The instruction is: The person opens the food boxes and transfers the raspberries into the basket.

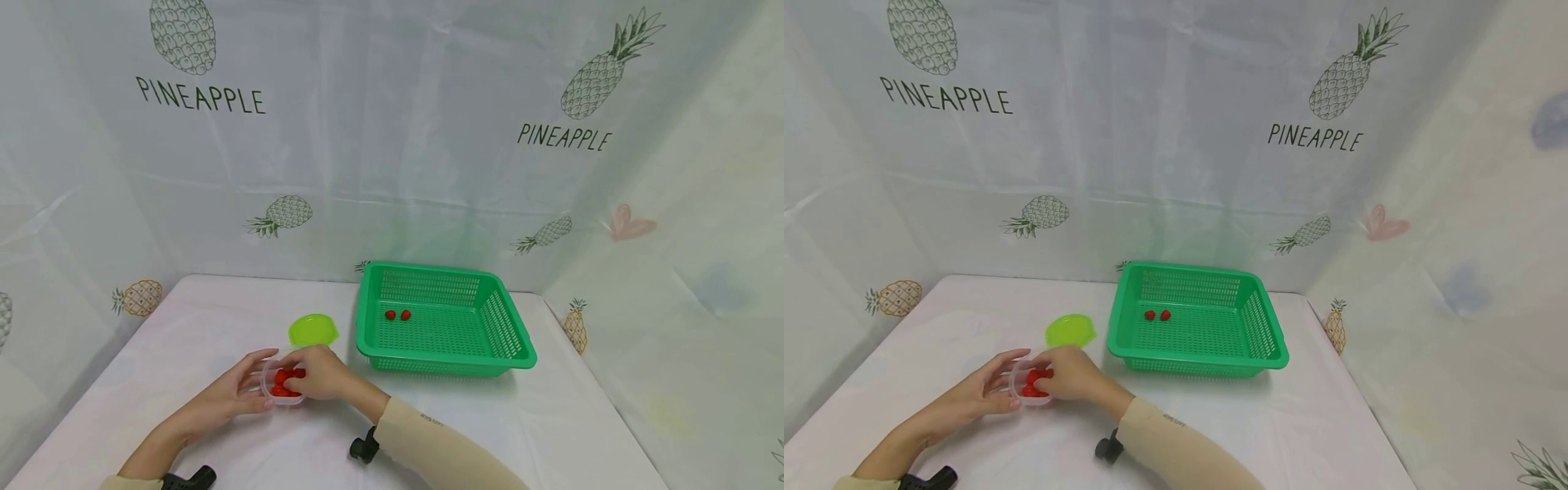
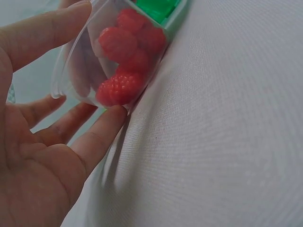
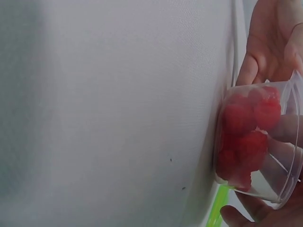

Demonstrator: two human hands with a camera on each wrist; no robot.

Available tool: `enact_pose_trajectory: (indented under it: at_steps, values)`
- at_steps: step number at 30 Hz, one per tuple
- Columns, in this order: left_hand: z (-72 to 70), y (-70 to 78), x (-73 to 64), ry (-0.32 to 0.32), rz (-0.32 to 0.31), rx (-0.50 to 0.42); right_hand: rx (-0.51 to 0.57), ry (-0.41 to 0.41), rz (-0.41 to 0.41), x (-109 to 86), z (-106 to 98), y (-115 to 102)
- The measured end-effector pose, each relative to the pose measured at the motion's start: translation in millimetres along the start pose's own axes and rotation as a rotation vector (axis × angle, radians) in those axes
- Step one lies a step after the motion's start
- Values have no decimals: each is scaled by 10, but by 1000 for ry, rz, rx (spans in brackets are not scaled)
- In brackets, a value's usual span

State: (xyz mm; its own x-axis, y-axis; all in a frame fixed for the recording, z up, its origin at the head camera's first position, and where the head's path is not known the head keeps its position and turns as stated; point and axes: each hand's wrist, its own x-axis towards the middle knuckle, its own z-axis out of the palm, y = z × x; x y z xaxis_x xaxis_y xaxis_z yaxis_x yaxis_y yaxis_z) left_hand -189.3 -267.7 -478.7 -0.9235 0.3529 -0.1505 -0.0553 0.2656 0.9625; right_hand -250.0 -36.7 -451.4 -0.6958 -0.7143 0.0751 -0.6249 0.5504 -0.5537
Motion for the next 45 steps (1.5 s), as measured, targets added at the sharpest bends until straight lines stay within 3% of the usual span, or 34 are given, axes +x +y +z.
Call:
enact_pose_trajectory:
  at_steps: [3, 10, 12, 19, 29, 36, 45]
  values:
    - [-8, -5, -3, -10, 8, -5, -10, -6, -4, 9, 6, -15]
    - [-31, -29, -13, -13, 8, -6, -181, -26, -60, 22, 15, -45]
    - [-34, -34, -18, -13, 8, -7, -187, -28, -54, 18, 9, -54]
    - [-30, -23, -21, -9, 6, -9, -109, -16, -66, 24, 17, -30]
    - [-23, -5, -19, -23, 22, -23, -120, 18, -78, 28, 32, -1]
    - [-26, -16, -7, -32, 23, -22, -30, 28, -45, 14, 48, -13]
    - [-28, -6, 3, -39, 25, -27, 4, 61, 25, 33, 69, -16]
